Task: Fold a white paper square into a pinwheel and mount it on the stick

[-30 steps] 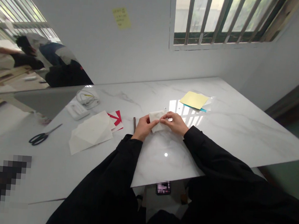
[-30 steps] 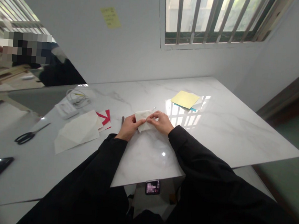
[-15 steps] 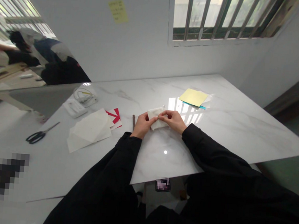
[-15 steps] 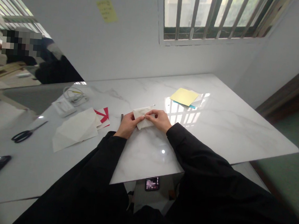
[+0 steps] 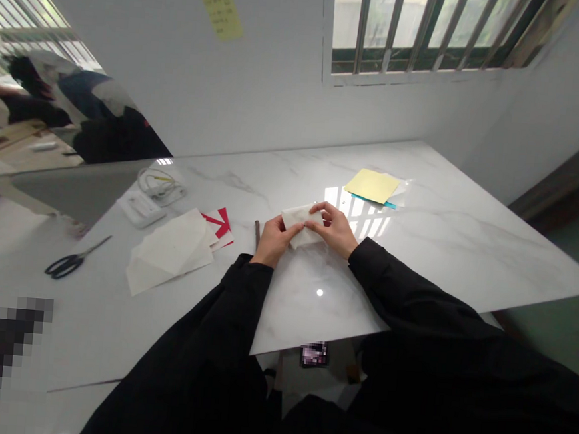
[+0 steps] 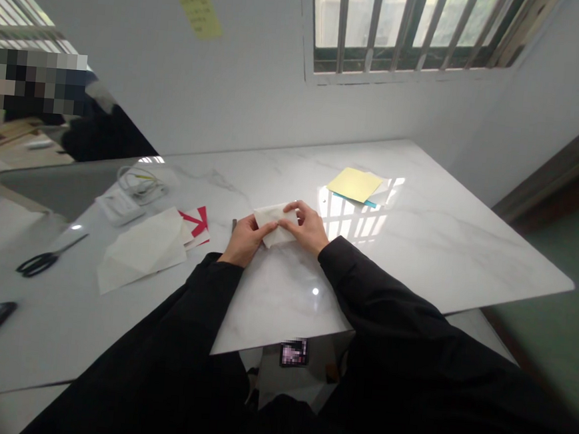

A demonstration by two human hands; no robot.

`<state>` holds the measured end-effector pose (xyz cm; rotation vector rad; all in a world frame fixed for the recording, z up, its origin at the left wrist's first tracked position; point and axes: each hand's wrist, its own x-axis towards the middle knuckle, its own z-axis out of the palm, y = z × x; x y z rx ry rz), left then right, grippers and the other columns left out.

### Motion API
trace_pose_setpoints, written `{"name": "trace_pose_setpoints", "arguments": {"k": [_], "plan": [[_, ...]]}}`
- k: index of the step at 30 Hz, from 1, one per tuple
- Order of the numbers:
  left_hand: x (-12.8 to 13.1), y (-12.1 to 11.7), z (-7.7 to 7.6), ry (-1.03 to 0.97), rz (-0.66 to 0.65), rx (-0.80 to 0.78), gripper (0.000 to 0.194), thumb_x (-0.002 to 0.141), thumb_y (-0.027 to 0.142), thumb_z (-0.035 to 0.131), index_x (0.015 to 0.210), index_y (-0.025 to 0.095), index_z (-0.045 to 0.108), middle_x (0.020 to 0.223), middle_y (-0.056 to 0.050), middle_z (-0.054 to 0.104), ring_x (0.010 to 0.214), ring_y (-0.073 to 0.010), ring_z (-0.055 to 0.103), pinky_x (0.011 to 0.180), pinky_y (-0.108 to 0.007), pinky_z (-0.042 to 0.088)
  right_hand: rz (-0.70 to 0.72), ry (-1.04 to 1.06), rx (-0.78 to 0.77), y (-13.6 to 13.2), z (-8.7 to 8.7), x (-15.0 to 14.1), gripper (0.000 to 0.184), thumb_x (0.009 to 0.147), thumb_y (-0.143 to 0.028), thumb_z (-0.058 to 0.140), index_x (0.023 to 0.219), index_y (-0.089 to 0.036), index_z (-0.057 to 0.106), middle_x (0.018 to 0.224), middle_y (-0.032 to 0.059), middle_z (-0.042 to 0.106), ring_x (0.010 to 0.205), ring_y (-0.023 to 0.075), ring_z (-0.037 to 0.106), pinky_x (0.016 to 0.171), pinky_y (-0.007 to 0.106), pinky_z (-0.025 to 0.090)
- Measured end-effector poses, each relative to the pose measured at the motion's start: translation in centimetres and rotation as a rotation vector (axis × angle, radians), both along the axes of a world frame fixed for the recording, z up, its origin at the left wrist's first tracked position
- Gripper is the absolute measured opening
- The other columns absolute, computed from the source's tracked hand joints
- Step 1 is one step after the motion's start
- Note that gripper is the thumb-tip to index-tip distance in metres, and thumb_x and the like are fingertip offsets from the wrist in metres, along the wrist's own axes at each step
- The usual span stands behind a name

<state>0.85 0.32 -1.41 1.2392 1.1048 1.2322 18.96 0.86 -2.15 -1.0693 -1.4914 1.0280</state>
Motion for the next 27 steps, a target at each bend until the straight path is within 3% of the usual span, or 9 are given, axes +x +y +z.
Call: {"name": "trace_pose_setpoints", "arguments": {"k": [4,10,12,15,18,27], "plan": [[0.10,-0.02,0.03,0.002,0.006,0.000,0.057,0.064,0.047,0.094,0.104,0.011,0.077,0.097,-0.011,0.081,0.083,-0.0239,0.072,0.076,-0.033,0.056,0.026,0.120,-0.025,-0.11,-0.10,-0.13,0.052,0.079,-0.047,0.085,0.119,-0.026,0.058,0.091,0.0010,0.074,0.079,0.0214,0.072,0.072,0.036,0.061],[0.27,-0.16,0.25,-0.014,0.015,0.008,0.058,0.062,0.046,0.096,0.104,0.011,0.078,0.100,-0.011,0.081,0.087,-0.0252,0.073,0.081,-0.035,0.058,0.039,0.171,-0.017,-0.03,-0.37,-0.15,0.091,0.078,-0.046,0.087,0.156,-0.030,0.042,0.098,0.0039,0.077,0.085,0.0255,0.075,0.082,0.046,0.065],[0.29,-0.19,0.31,-0.013,0.022,0.002,0.058,0.062,0.046,0.096,0.104,0.011,0.078,0.100,-0.012,0.081,0.088,-0.0256,0.073,0.080,-0.036,0.058,0.038,0.151,-0.011,0.14,-0.44,-0.10,0.086,0.079,-0.045,0.086,0.153,-0.027,0.048,0.098,0.0051,0.077,0.088,0.0256,0.075,0.084,0.046,0.065],[0.28,-0.18,0.29,-0.009,0.031,0.000,0.058,0.061,0.045,0.096,0.104,0.011,0.079,0.099,-0.012,0.081,0.087,-0.0257,0.072,0.079,-0.035,0.058,0.036,0.114,0.004,0.37,-0.47,-0.06,0.061,0.079,-0.045,0.086,0.131,-0.022,0.063,0.104,0.0082,0.078,0.095,0.0257,0.076,0.089,0.044,0.064],[0.25,-0.12,0.18,-0.011,0.037,0.002,0.056,0.061,0.044,0.096,0.103,0.011,0.079,0.099,-0.012,0.081,0.087,-0.0254,0.072,0.080,-0.036,0.057,0.040,0.106,0.017,0.42,-0.35,-0.06,0.047,0.079,-0.046,0.085,0.113,-0.020,0.067,0.111,0.0101,0.079,0.103,0.0263,0.076,0.092,0.043,0.062],[-0.11,0.04,0.09,-0.027,-0.029,-0.006,0.059,0.065,0.049,0.095,0.107,0.012,0.080,0.104,-0.012,0.081,0.095,-0.0276,0.074,0.087,-0.038,0.057,0.061,0.147,0.008,0.04,0.37,-0.05,0.042,0.078,-0.045,0.085,0.107,-0.019,0.067,0.111,0.0100,0.079,0.106,0.0267,0.075,0.095,0.043,0.062]]}}
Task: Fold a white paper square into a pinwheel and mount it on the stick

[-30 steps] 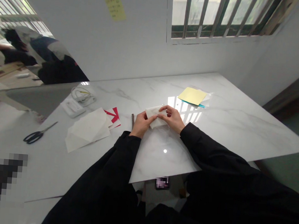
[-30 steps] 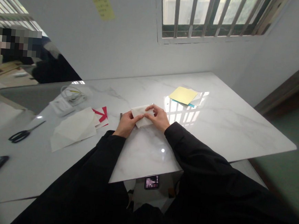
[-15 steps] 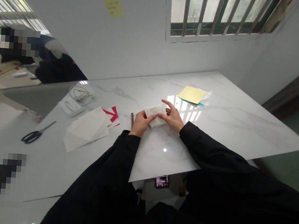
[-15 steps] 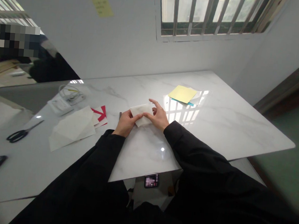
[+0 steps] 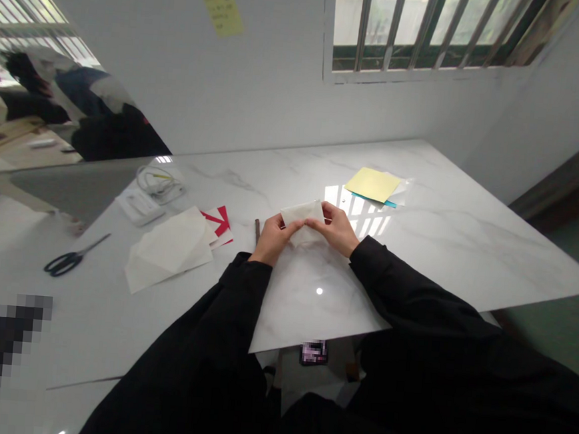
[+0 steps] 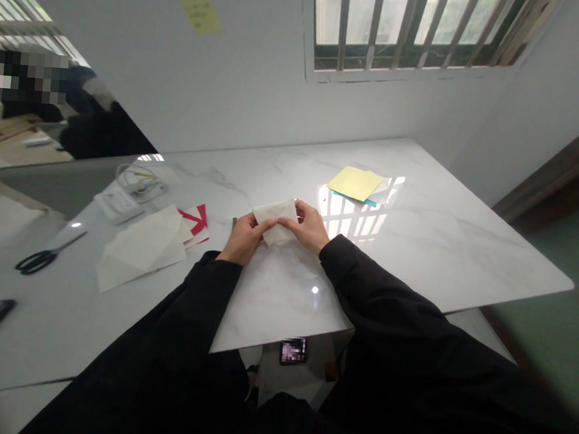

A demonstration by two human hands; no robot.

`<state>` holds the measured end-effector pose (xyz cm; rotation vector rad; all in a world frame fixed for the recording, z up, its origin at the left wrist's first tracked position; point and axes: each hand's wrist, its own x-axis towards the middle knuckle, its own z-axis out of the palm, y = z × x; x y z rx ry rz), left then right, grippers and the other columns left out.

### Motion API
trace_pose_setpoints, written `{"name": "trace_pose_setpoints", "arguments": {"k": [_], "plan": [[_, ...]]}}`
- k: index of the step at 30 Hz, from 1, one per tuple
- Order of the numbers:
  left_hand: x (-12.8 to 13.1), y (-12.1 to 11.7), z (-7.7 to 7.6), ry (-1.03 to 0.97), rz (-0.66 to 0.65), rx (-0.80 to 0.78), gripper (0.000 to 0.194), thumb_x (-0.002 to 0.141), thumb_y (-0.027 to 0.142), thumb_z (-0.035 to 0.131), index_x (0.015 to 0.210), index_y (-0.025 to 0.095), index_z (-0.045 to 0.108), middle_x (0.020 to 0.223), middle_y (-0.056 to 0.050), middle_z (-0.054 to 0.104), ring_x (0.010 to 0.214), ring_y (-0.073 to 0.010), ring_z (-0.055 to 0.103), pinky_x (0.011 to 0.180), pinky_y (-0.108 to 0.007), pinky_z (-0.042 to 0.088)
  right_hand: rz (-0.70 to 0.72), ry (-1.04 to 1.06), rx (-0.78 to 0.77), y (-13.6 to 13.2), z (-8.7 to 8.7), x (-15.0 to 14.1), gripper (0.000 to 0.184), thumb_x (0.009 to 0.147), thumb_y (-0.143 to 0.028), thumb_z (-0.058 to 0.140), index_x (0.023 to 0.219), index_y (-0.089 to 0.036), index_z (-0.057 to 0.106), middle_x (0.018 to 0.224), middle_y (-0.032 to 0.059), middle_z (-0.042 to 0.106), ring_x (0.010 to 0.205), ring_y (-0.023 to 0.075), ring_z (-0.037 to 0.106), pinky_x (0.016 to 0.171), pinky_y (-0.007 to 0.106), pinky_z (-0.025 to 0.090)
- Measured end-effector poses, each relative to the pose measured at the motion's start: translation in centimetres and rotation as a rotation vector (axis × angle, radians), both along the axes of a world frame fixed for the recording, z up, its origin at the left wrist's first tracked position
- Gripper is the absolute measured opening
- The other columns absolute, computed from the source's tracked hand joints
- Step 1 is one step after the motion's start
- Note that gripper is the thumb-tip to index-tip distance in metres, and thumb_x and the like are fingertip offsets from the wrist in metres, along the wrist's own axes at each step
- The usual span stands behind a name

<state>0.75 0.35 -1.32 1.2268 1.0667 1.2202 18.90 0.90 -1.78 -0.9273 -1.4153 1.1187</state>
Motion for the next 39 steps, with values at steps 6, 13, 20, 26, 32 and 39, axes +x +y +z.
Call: {"name": "trace_pose_setpoints", "arguments": {"k": [6,13,20,26,32,39], "plan": [[0.1,-0.3,0.4,-0.007,-0.019,0.022,0.061,0.064,0.051,0.097,0.108,0.012,0.080,0.106,-0.013,0.081,0.097,-0.0288,0.074,0.091,-0.040,0.057,-0.003,-0.004,0.013,0.2,-0.2,0.0,0.039,0.079,-0.042,0.083,0.107,-0.020,0.066,0.110,0.0099,0.078,0.105,0.0265,0.075,0.094,0.044,0.062],[0.0,-0.1,0.0,-0.062,-0.020,-0.023,0.063,0.062,0.048,0.098,0.109,0.012,0.079,0.106,-0.014,0.081,0.096,-0.0293,0.075,0.090,-0.040,0.058,-0.100,-0.065,0.038,0.2,-0.5,0.2,0.073,0.078,-0.042,0.087,0.143,-0.025,0.058,0.108,0.0071,0.074,0.097,0.0245,0.073,0.085,0.042,0.065],[0.0,-0.4,0.6,-0.140,-0.063,-0.082,0.063,0.058,0.043,0.101,0.109,0.012,0.078,0.104,-0.013,0.081,0.104,-0.0319,0.075,0.095,-0.044,0.058,-0.095,-0.239,0.273,-0.2,0.7,0.9,0.034,0.089,-0.038,0.081,0.121,-0.027,0.078,0.125,0.0094,0.067,0.115,0.0253,0.064,0.089,0.038,0.060],[0.0,-0.4,0.6,-0.111,-0.094,-0.094,0.061,0.059,0.042,0.100,0.108,0.012,0.079,0.103,-0.013,0.081,0.103,-0.0315,0.075,0.093,-0.043,0.058,0.002,-0.373,0.304,0.4,0.6,1.5,0.011,0.093,-0.036,0.077,0.096,-0.026,0.081,0.096,0.0038,0.062,0.089,0.0197,0.061,0.087,0.036,0.052],[-0.1,-0.3,0.6,-0.110,-0.109,-0.097,0.062,0.060,0.044,0.099,0.109,0.011,0.079,0.105,-0.014,0.081,0.106,-0.0325,0.074,0.096,-0.044,0.057,0.054,-0.374,0.263,0.7,0.8,1.8,0.012,0.093,-0.035,0.074,0.094,-0.024,0.078,0.092,0.0023,0.066,0.086,0.0189,0.058,0.087,0.035,0.048],[-0.1,-0.3,0.7,-0.130,-0.072,-0.117,0.062,0.056,0.040,0.100,0.106,0.011,0.078,0.104,-0.014,0.081,0.107,-0.0327,0.074,0.097,-0.044,0.057,0.104,-0.282,0.183,0.6,1.1,1.6,0.022,0.092,-0.042,0.071,0.092,-0.021,0.074,0.089,0.0021,0.072,0.084,0.0182,0.059,0.082,0.033,0.047]]}}
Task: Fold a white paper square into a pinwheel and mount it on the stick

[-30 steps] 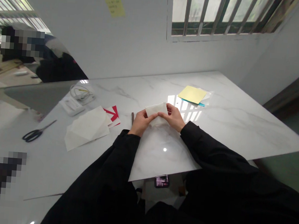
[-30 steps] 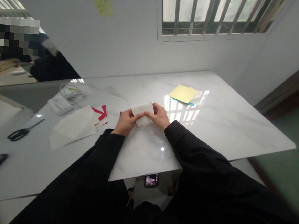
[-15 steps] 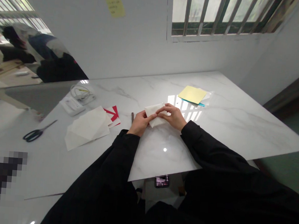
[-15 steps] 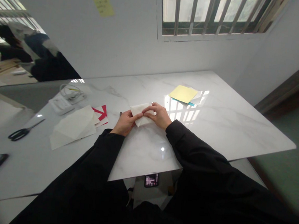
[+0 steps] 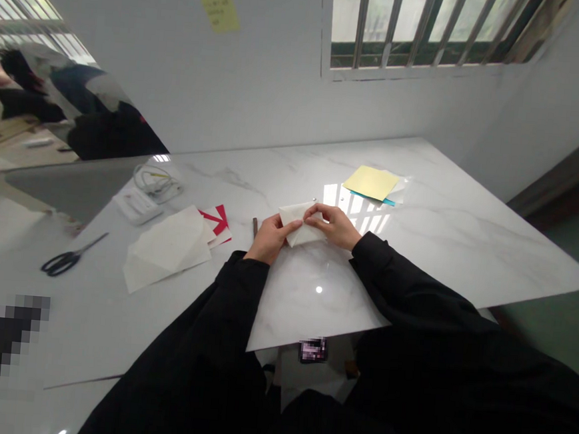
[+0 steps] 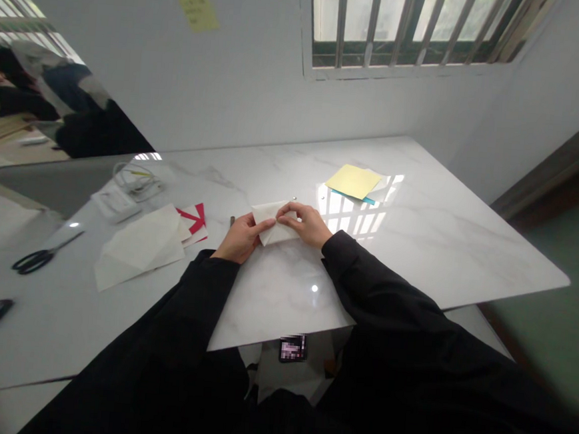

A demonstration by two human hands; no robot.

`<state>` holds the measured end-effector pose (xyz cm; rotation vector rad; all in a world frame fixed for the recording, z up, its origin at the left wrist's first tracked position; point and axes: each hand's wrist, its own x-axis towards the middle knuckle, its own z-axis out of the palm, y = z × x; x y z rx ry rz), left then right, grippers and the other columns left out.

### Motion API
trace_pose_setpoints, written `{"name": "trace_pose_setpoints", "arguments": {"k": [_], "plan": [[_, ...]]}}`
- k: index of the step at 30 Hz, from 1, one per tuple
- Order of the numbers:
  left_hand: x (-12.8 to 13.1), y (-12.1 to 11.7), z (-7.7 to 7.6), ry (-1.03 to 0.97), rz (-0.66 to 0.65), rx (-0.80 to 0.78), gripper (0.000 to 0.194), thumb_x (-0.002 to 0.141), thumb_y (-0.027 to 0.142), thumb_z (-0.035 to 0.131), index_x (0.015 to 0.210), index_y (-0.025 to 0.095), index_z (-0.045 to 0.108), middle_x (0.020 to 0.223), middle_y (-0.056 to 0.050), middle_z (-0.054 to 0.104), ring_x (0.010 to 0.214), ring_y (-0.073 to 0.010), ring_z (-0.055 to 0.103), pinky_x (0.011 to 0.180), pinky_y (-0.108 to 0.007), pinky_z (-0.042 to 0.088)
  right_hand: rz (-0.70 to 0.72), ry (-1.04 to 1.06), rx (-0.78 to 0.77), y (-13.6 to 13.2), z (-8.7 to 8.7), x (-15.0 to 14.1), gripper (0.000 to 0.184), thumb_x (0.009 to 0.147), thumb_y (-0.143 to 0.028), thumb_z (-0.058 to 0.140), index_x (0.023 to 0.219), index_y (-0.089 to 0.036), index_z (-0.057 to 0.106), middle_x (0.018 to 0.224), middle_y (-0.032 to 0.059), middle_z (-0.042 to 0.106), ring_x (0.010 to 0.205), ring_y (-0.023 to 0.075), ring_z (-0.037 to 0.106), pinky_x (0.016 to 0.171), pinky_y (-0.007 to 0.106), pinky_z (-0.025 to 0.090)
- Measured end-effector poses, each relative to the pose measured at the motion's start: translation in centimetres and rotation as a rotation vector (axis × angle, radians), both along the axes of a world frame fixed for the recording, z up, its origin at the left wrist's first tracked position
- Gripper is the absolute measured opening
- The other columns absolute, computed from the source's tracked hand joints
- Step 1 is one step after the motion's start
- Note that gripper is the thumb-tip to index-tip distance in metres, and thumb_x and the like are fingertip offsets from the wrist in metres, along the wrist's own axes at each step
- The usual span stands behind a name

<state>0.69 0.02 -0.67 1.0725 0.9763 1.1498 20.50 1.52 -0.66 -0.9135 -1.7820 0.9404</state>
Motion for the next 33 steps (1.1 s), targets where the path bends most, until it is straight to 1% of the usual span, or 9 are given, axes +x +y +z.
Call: {"name": "trace_pose_setpoints", "arguments": {"k": [3,6,10,13,15,19,24,28,33], "plan": [[0.0,0.0,0.0,-0.001,0.016,0.004,0.060,0.058,0.039,0.099,0.106,0.010,0.077,0.104,-0.013,0.081,0.101,-0.0298,0.075,0.094,-0.042,0.058,0.043,0.117,-0.062,0.0,0.1,0.0,0.028,0.089,-0.048,0.072,0.091,-0.020,0.072,0.091,0.0030,0.071,0.085,0.0183,0.061,0.078,0.032,0.049],[-0.1,0.0,0.0,-0.003,0.028,-0.004,0.059,0.060,0.038,0.098,0.108,0.010,0.077,0.106,-0.014,0.081,0.097,-0.0277,0.075,0.092,-0.040,0.058,0.062,0.202,-0.173,0.1,0.4,0.3,0.034,0.086,-0.053,0.076,0.092,-0.020,0.070,0.086,0.0019,0.068,0.081,0.0177,0.062,0.074,0.032,0.052],[-0.2,-0.1,0.3,-0.031,0.041,-0.006,0.060,0.061,0.039,0.098,0.109,0.011,0.076,0.109,-0.014,0.080,0.100,-0.0273,0.075,0.094,-0.040,0.057,0.054,0.291,-0.296,0.1,0.9,0.9,0.036,0.080,-0.052,0.082,0.093,-0.020,0.070,0.088,0.0014,0.067,0.082,0.0165,0.063,0.076,0.032,0.058],[-0.2,-0.1,0.5,-0.053,0.052,-0.006,0.059,0.061,0.038,0.097,0.109,0.012,0.077,0.111,-0.014,0.080,0.103,-0.0283,0.074,0.097,-0.041,0.057,0.052,0.329,-0.335,-0.1,1.2,1.1,0.037,0.078,-0.051,0.085,0.092,-0.020,0.070,0.096,0.0027,0.070,0.087,0.0165,0.066,0.080,0.034,0.061],[-0.2,-0.1,0.5,-0.063,0.061,-0.002,0.057,0.061,0.038,0.097,0.108,0.012,0.077,0.111,-0.014,0.080,0.105,-0.0288,0.074,0.098,-0.041,0.056,0.053,0.307,-0.346,-0.1,1.2,1.1,0.038,0.077,-0.052,0.085,0.091,-0.020,0.072,0.094,0.0031,0.071,0.086,0.0166,0.067,0.077,0.033,0.061],[-0.2,-0.1,0.4,-0.059,0.083,-0.012,0.058,0.060,0.038,0.098,0.108,0.012,0.077,0.107,-0.013,0.081,0.102,-0.0284,0.074,0.097,-0.041,0.057,0.054,0.213,-0.310,0.0,0.7,1.0,0.037,0.077,-0.051,0.083,0.090,-0.018,0.074,0.083,0.0028,0.071,0.075,0.0152,0.065,0.067,0.030,0.057],[-0.2,-0.1,0.4,-0.050,0.073,-0.011,0.059,0.061,0.040,0.097,0.107,0.012,0.076,0.106,-0.013,0.081,0.098,-0.0274,0.074,0.093,-0.040,0.057,0.008,0.092,-0.188,0.0,0.3,0.8,0.030,0.082,-0.047,0.078,0.089,-0.018,0.077,0.070,0.0019,0.069,0.062,0.0145,0.060,0.061,0.030,0.051],[-0.2,-0.1,0.2,-0.033,0.070,-0.008,0.060,0.061,0.041,0.098,0.108,0.012,0.076,0.106,-0.013,0.081,0.099,-0.0277,0.074,0.092,-0.040,0.057,-0.047,0.023,-0.099,-0.3,0.5,0.8,0.028,0.085,-0.046,0.075,0.088,-0.018,0.079,0.075,0.0035,0.073,0.062,0.0152,0.061,0.060,0.030,0.050],[-0.2,-0.2,0.4,-0.024,0.043,0.001,0.060,0.060,0.039,0.098,0.108,0.012,0.077,0.108,-0.014,0.081,0.104,-0.0295,0.074,0.095,-0.043,0.057,-0.092,-0.034,-0.027,-0.3,0.6,0.8,0.025,0.087,-0.045,0.075,0.088,-0.020,0.080,0.080,0.0044,0.077,0.067,0.0171,0.066,0.066,0.032,0.052]]}}
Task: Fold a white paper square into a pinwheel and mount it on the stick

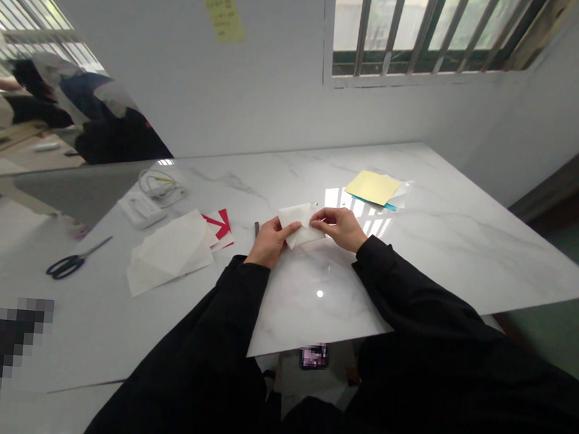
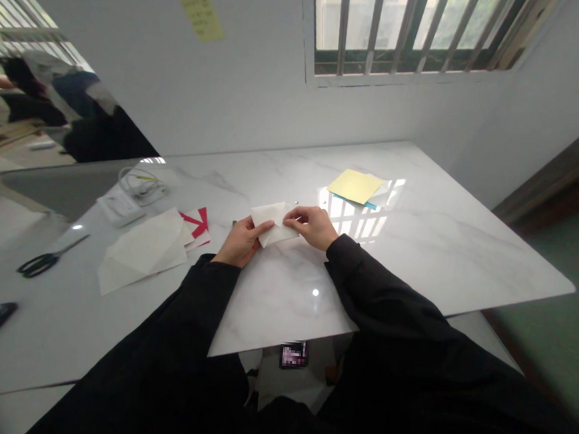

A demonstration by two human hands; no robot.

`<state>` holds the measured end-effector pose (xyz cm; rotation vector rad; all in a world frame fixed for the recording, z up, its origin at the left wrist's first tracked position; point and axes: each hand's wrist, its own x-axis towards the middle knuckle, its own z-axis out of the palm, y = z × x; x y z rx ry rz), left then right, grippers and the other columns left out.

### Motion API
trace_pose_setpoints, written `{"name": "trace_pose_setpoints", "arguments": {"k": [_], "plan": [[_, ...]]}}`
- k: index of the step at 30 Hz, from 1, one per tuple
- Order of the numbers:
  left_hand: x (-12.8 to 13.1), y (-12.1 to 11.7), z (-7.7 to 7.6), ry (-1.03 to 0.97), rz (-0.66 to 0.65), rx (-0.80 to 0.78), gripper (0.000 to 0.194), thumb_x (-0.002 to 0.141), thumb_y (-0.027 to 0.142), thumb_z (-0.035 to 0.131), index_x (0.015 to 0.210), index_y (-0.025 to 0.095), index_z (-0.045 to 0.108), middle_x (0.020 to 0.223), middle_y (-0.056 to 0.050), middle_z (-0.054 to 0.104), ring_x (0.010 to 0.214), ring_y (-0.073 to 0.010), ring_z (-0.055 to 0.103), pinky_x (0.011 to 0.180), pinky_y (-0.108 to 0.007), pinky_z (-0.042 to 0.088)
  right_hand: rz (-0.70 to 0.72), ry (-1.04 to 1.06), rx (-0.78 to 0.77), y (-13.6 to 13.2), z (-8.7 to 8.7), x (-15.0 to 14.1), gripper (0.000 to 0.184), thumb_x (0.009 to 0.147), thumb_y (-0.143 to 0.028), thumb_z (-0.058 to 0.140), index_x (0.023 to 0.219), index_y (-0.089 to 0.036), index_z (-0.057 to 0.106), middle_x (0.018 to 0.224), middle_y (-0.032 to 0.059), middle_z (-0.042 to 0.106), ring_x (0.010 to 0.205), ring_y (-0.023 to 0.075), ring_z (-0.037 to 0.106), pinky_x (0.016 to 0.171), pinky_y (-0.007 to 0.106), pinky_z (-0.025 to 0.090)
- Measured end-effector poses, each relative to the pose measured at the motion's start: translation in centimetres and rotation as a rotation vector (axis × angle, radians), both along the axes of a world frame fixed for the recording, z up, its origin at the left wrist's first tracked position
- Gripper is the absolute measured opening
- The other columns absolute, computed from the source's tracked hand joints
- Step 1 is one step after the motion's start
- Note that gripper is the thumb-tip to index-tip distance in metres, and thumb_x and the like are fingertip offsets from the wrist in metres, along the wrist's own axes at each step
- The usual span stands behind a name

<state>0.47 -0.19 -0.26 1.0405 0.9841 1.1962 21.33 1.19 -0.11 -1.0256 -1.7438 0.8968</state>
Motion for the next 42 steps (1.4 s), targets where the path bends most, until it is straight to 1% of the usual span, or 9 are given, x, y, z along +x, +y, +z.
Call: {"name": "trace_pose_setpoints", "arguments": {"k": [5,11,14,19,26,31,36,40,42], "plan": [[0.0,-0.1,0.2,-0.015,-0.025,0.023,0.060,0.062,0.042,0.098,0.109,0.012,0.077,0.110,-0.014,0.080,0.106,-0.0303,0.074,0.098,-0.044,0.056,-0.007,-0.017,0.027,0.1,0.0,0.0,0.023,0.089,-0.042,0.075,0.088,-0.020,0.081,0.081,0.0046,0.077,0.068,0.0180,0.067,0.068,0.033,0.052],[-0.1,0.1,-0.4,0.036,0.036,0.017,0.065,0.058,0.045,0.099,0.109,0.011,0.077,0.106,-0.014,0.081,0.097,-0.0283,0.075,0.093,-0.042,0.058,0.018,-0.033,0.032,0.1,-0.1,0.0,0.019,0.092,-0.038,0.073,0.090,-0.020,0.079,0.080,0.0035,0.076,0.070,0.0183,0.067,0.073,0.034,0.052],[-0.1,0.3,-0.8,0.062,0.057,0.032,0.065,0.058,0.047,0.099,0.108,0.011,0.077,0.105,-0.014,0.081,0.095,-0.0282,0.075,0.092,-0.041,0.057,0.045,-0.024,0.027,0.1,-0.3,-0.2,0.017,0.092,-0.037,0.073,0.090,-0.021,0.079,0.087,0.0039,0.078,0.078,0.0190,0.069,0.080,0.035,0.054],[-0.1,0.4,-1.0,0.087,0.050,0.048,0.064,0.059,0.048,0.098,0.107,0.011,0.078,0.104,-0.014,0.081,0.092,-0.0279,0.075,0.089,-0.040,0.057,0.046,-0.012,0.082,0.2,-0.8,-0.5,0.012,0.091,-0.033,0.075,0.089,-0.022,0.079,0.100,0.0056,0.077,0.091,0.0207,0.069,0.093,0.038,0.053],[0.1,0.3,-1.0,0.186,0.069,0.118,0.064,0.060,0.050,0.097,0.106,0.010,0.078,0.103,-0.012,0.082,0.092,-0.0262,0.074,0.086,-0.037,0.058,0.021,-0.045,0.119,0.4,-1.3,-0.8,0.006,0.092,-0.026,0.075,0.093,-0.021,0.079,0.100,0.0055,0.077,0.095,0.0202,0.069,0.092,0.036,0.052],[0.1,0.3,-0.8,0.209,0.067,0.138,0.066,0.061,0.053,0.097,0.107,0.010,0.078,0.103,-0.013,0.082,0.091,-0.0267,0.074,0.084,-0.037,0.058,-0.009,-0.101,0.144,0.3,-1.4,-0.9,0.005,0.093,-0.023,0.076,0.093,-0.021,0.081,0.097,0.0046,0.077,0.086,0.0179,0.066,0.085,0.033,0.050],[0.1,0.3,-0.8,0.273,0.034,0.164,0.064,0.068,0.053,0.093,0.112,0.010,0.077,0.105,-0.013,0.081,0.093,-0.0261,0.074,0.081,-0.034,0.057,-0.045,-0.134,0.159,0.1,-1.1,-0.9,0.005,0.092,-0.022,0.078,0.093,-0.020,0.082,0.094,0.0043,0.076,0.080,0.0160,0.062,0.081,0.031,0.049],[0.2,0.5,-1.0,0.237,-0.008,0.145,0.062,0.078,0.056,0.083,0.120,0.011,0.074,0.106,-0.012,0.080,0.092,-0.0258,0.074,0.078,-0.034,0.058,-0.060,-0.125,0.150,0.2,-1.0,-0.8,0.004,0.091,-0.021,0.077,0.092,-0.020,0.081,0.094,0.0046,0.077,0.080,0.0161,0.062,0.081,0.031,0.049],[0.1,0.6,-1.1,0.226,-0.017,0.134,0.060,0.078,0.053,0.081,0.121,0.012,0.073,0.106,-0.012,0.080,0.092,-0.0255,0.074,0.080,-0.035,0.058,-0.055,-0.118,0.151,0.2,-1.0,-0.8,0.004,0.092,-0.021,0.077,0.092,-0.020,0.081,0.095,0.0046,0.077,0.081,0.0164,0.063,0.081,0.031,0.050]]}}
